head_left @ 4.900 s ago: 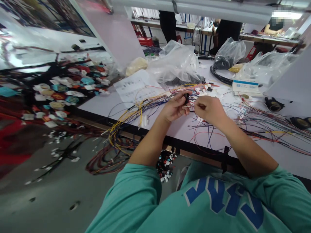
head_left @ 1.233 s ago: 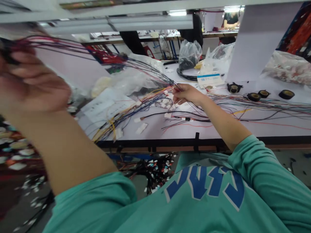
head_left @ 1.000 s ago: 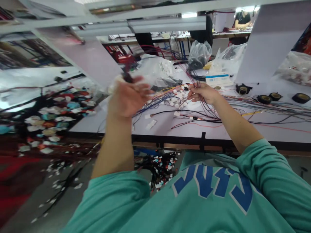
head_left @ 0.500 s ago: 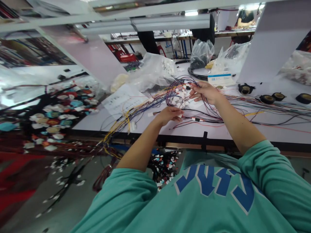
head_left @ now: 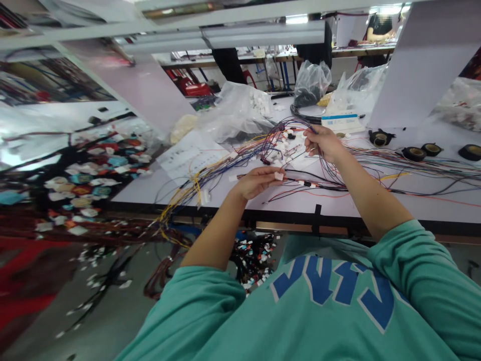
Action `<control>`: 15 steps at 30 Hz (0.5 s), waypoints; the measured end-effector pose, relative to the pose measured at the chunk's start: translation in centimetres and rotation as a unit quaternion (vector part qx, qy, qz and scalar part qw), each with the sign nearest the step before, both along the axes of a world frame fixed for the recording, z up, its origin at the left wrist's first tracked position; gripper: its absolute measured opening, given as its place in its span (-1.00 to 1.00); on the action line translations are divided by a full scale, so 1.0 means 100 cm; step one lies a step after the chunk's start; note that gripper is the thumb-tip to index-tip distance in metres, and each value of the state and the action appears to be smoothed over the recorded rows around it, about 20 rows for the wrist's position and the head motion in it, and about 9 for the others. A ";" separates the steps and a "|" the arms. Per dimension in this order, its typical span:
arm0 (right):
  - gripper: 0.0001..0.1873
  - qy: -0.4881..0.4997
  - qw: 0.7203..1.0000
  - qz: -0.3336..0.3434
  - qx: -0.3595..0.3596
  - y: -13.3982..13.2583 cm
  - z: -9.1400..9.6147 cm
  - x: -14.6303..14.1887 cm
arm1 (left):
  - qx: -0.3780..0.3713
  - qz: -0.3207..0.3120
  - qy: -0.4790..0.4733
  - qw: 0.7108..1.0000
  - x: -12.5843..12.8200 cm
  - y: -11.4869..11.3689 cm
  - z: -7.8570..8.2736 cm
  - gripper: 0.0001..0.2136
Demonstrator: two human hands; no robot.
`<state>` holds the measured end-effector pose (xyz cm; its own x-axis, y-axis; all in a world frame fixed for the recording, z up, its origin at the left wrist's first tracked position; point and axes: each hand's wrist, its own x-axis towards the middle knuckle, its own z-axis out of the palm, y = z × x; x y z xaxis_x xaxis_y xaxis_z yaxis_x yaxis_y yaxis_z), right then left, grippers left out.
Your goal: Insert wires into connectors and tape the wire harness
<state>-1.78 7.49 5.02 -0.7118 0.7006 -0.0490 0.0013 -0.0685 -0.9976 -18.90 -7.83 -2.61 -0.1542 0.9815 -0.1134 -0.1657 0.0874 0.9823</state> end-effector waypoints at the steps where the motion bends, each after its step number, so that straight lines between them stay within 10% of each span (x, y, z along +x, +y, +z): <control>1: -0.82 0.011 1.000 0.002 -0.007 0.000 0.000 0.000 | 0.003 -0.006 -0.018 1.000 0.000 -0.001 -0.001 -0.64; 15: -0.91 0.076 0.996 0.034 -0.041 0.007 -0.005 0.000 | -0.021 0.015 0.091 0.996 0.004 0.003 -0.001 -0.63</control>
